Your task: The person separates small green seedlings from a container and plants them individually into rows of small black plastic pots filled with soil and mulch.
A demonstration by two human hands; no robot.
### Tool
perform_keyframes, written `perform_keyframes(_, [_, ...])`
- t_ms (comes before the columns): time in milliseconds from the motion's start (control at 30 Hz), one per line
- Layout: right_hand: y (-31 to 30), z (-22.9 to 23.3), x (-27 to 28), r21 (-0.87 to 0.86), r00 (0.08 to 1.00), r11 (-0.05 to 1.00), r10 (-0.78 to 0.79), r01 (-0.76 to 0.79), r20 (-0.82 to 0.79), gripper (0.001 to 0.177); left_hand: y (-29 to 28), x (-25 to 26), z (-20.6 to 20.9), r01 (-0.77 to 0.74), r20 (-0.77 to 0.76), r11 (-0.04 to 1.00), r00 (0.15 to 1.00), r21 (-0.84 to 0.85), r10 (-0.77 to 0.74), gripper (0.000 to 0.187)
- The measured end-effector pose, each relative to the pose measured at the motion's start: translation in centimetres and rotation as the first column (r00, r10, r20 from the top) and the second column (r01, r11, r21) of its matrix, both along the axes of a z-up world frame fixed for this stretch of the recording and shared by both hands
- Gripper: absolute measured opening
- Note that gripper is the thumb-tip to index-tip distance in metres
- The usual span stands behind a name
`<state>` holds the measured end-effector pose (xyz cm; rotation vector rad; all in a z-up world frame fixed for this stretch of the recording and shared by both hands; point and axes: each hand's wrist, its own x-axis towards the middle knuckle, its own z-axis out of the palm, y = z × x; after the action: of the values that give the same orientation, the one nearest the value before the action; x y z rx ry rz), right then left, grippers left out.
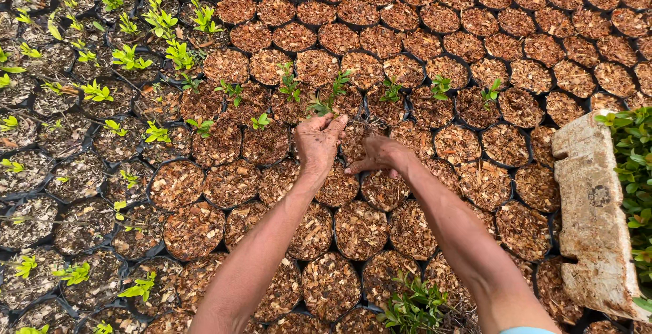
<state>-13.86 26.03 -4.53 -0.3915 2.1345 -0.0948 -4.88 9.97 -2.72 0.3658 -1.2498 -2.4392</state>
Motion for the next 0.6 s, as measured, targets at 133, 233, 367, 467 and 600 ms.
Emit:
perform_keyframes(133, [1.4, -0.1, 3.0, -0.103, 0.945, 0.987, 0.084, -0.122, -0.317, 0.068, 1.1, 0.8, 1.1, 0.011, 0.017, 0.998, 1.0, -0.065, -0.01, 0.023])
perform_keyframes(233, [1.5, -0.1, 4.6, -0.054, 0.875, 0.98, 0.146, -0.192, -0.462, 0.058, 1.8, 2.0, 2.3, 0.038, 0.014, 0.995, 0.999, -0.097, -0.037, 0.014])
perform_keyframes(367, [2.3, -1.9, 5.5, -0.035, 0.761, 0.968, 0.174, -0.25, -0.625, 0.059, 1.2, 1.7, -0.3, 0.064, 0.089, 0.699, 0.996, -0.712, 0.0, 0.009])
perform_keyframes(467, [2.0, 0.5, 6.6, -0.039, 0.765, 0.964, 0.182, -0.262, -0.618, 0.054, 1.0, 1.9, -0.5, 0.112, 0.151, 0.514, 0.988, -0.851, 0.034, 0.013])
perform_keyframes(600, [2.5, -3.4, 4.5, -0.041, 0.776, 0.963, 0.187, -0.265, -0.602, 0.061, 1.2, -1.5, -8.6, 0.142, 0.166, 0.384, 0.986, -0.912, 0.03, 0.015])
